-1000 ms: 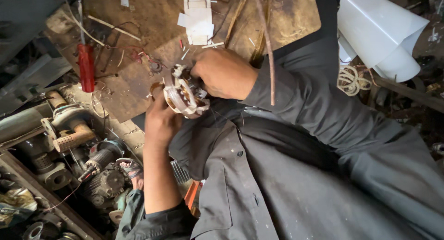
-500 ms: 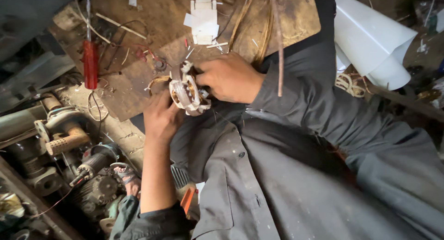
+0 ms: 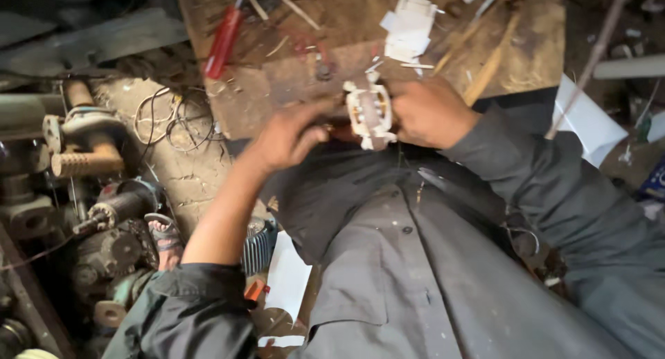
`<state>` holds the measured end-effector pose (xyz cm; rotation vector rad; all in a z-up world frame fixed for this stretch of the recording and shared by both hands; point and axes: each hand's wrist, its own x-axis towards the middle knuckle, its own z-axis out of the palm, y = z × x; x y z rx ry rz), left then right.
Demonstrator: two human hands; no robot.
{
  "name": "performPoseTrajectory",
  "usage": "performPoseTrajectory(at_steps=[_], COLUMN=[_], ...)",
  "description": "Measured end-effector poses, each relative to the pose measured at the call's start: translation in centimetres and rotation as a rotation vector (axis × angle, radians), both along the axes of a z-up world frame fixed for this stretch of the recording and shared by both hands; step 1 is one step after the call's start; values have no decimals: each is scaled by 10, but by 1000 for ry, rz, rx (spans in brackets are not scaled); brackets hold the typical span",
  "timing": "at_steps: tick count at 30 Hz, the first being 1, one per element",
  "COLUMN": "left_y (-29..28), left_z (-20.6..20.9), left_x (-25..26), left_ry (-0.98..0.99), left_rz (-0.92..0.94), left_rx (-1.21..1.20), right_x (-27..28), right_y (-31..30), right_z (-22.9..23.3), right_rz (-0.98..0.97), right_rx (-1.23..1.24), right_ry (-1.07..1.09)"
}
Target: The person is sitting on the floor in a workshop, winding copper wire around a motor stator core. They use scissors to cut small pieces of white insulating material and insert them into the slots of the stator between the wire coils.
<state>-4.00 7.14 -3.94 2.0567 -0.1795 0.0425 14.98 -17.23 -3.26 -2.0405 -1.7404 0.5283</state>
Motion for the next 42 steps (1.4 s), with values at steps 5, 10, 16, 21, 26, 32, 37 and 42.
performPoseTrajectory(at_steps=[5,10,16,21,26,32,37,42], left_y=[-76,-118,-120,-103,-101,-110,-108,-105], left_z=[-8,-30,-29,-28,-28,-27,-26,-12], left_x=[-11,11,13,15,21,29,38,38], left_ry=[159,-97,-135,-100,-101,10,52,55], left_rz=[744,855,752,681,736,882,979,963], left_rx=[-1531,-1224,-893,-1433,-1282,-923,-879,-672], right_x=[-3,-12,-15,-18,-18,-14,-10,-12], right_y=[-1,3,-1,-3,-3,-7,8,21], right_z=[8,12,6,6,12,6,4,-3], right_rz=[-27,-76,-137,-143,-121,-213,-569,-656], right_rx=[-58,-32,95,49,110,268,-99,-98], right_ry=[-23,-19,108,108,154,328,1017,948])
